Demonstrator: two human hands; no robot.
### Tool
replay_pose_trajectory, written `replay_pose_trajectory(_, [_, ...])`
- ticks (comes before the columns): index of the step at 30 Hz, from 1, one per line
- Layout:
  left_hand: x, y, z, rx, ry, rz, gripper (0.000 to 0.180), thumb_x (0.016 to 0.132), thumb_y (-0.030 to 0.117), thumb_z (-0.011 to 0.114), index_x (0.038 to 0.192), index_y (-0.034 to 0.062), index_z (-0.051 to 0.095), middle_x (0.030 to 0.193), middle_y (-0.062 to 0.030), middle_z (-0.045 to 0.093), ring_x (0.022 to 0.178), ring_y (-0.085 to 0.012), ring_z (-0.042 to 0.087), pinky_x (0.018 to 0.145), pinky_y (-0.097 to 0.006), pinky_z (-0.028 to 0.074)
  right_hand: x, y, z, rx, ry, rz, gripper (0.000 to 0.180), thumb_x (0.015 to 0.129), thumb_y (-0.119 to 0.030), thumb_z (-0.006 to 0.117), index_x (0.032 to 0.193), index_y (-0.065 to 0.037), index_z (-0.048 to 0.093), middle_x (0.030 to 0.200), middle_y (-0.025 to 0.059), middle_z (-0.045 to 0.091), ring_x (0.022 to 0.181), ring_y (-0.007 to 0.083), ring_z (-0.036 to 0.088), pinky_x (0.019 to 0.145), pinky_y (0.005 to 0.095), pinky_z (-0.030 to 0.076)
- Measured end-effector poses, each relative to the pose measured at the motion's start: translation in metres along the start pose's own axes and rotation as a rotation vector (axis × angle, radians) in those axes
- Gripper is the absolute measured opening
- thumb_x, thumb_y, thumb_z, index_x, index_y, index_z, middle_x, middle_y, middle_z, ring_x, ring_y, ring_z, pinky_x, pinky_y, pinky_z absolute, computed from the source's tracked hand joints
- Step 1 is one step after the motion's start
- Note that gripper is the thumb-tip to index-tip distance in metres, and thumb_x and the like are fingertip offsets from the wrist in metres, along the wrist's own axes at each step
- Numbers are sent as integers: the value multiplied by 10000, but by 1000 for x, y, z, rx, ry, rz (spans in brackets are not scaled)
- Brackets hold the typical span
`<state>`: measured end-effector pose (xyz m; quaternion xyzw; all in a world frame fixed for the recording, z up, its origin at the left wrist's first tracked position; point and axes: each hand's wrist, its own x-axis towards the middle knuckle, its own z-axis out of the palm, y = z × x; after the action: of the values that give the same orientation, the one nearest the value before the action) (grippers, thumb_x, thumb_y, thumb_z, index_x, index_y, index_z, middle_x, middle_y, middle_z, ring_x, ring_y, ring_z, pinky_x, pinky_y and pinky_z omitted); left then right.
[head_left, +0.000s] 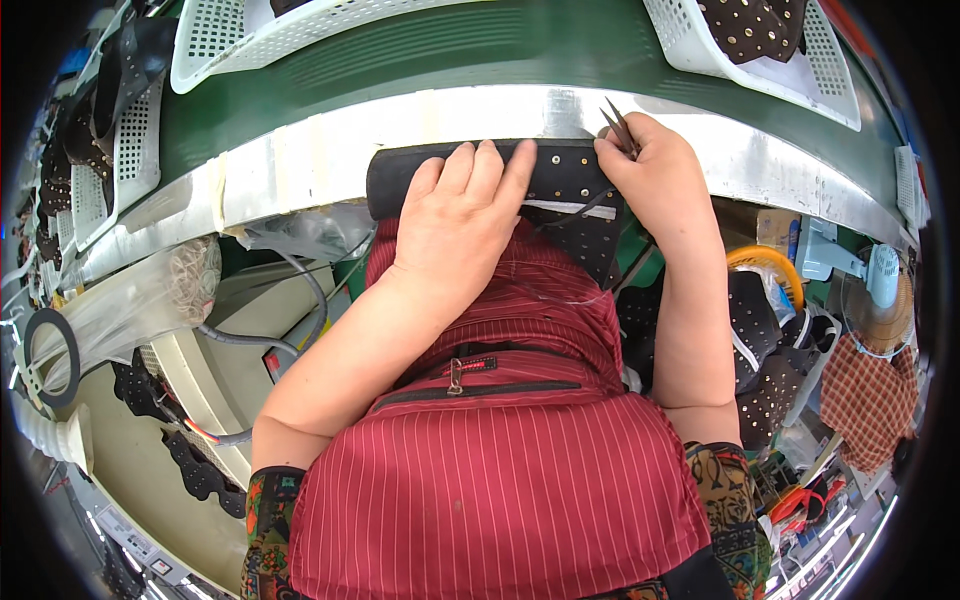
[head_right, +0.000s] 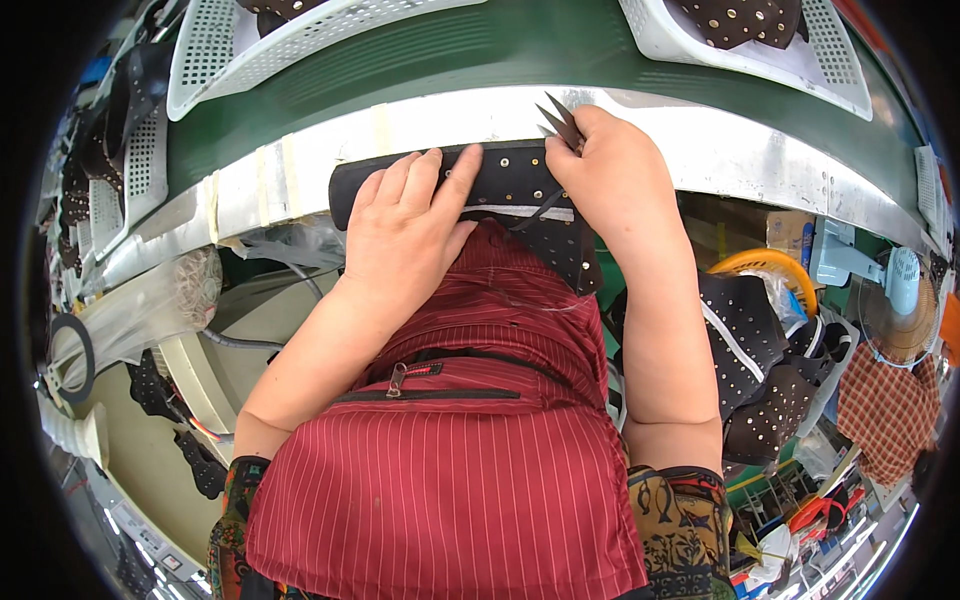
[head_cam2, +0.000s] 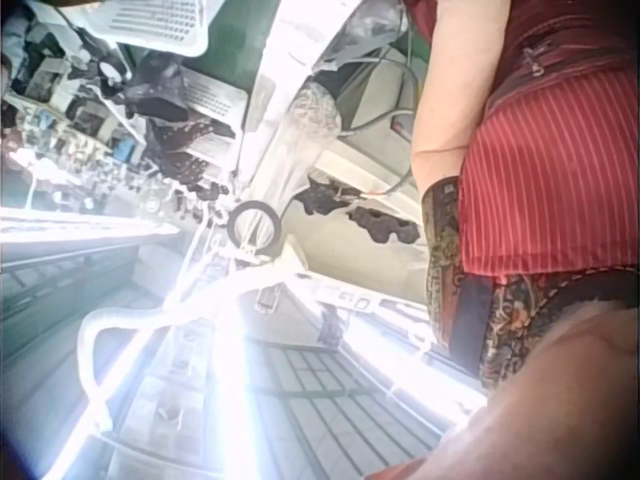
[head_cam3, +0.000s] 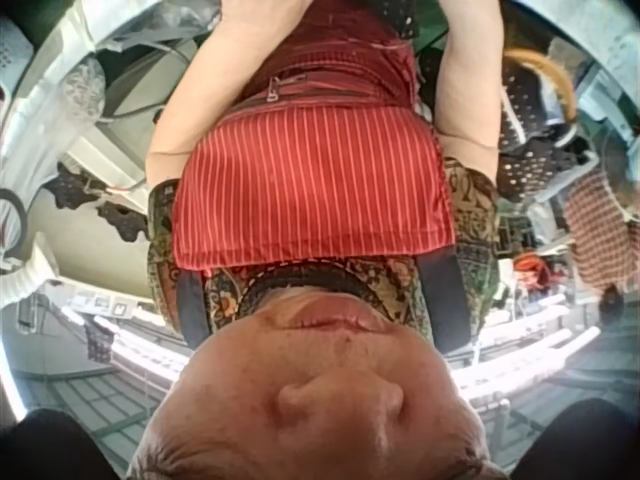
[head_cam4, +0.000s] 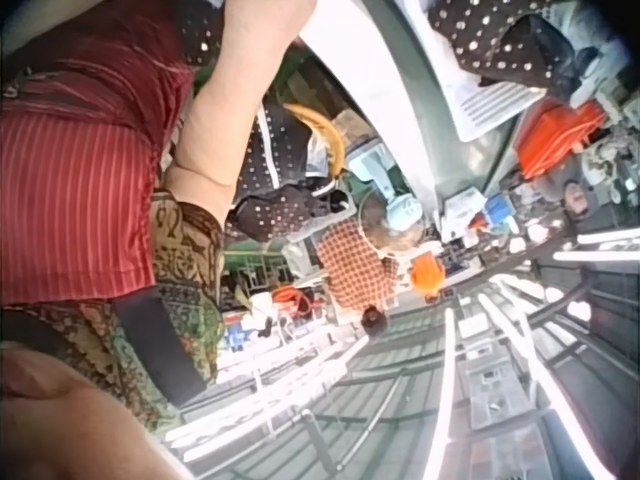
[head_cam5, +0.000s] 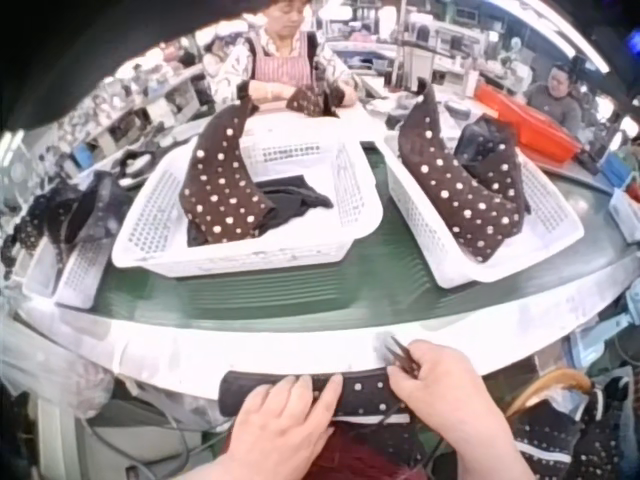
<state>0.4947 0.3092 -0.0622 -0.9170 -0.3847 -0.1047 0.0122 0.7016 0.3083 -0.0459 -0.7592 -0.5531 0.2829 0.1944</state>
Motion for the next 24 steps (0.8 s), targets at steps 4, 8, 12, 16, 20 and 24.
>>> replay_pose_trajectory(4, [7,4,5,94,21,27,633,670,197,694,1279,217,520,924,-46,500,856,-188,511,725,-315,421,2,-1,-2,-31,-16,-16,259,789,-217,594,845,36,606,726,207,617,704,367,604,654,406,472])
replay_pose_trajectory(8, [17,9,1,176,2,68,587,713,163,612,1284,264,521,821,-18,455,739,-167,477,644,-283,401,2,-2,-5,-36,-27,-4,266,782,-220,597,847,37,604,738,210,620,717,370,605,660,405,474])
replay_pose_trajectory(12, [28,18,2,294,-73,97,606,750,160,583,1332,287,470,820,-18,465,741,-167,480,667,-289,407,4,1,-6,-2,-16,-18,276,774,-224,599,852,41,600,756,213,624,735,368,606,671,399,474])
replay_pose_trajectory(16, [35,23,-6,432,-227,136,671,784,160,574,1404,300,358,844,-37,487,752,-180,500,743,-330,427,6,5,-7,26,-39,-33,261,769,-205,587,854,42,598,763,203,626,720,348,606,672,383,473])
replay_pose_trajectory(20, [36,27,-8,484,-289,141,700,808,163,560,1437,301,289,866,-56,503,762,-192,519,813,-372,435,7,17,-7,207,-98,-15,200,779,-132,586,897,29,593,721,54,597,559,109,511,532,252,428])
replay_pose_trajectory(24, [35,30,-8,516,-287,125,694,818,161,551,1442,293,276,882,-72,513,772,-204,532,851,-395,437,5,19,-12,424,-135,85,202,777,-129,578,906,25,597,718,32,590,548,84,510,515,225,425])
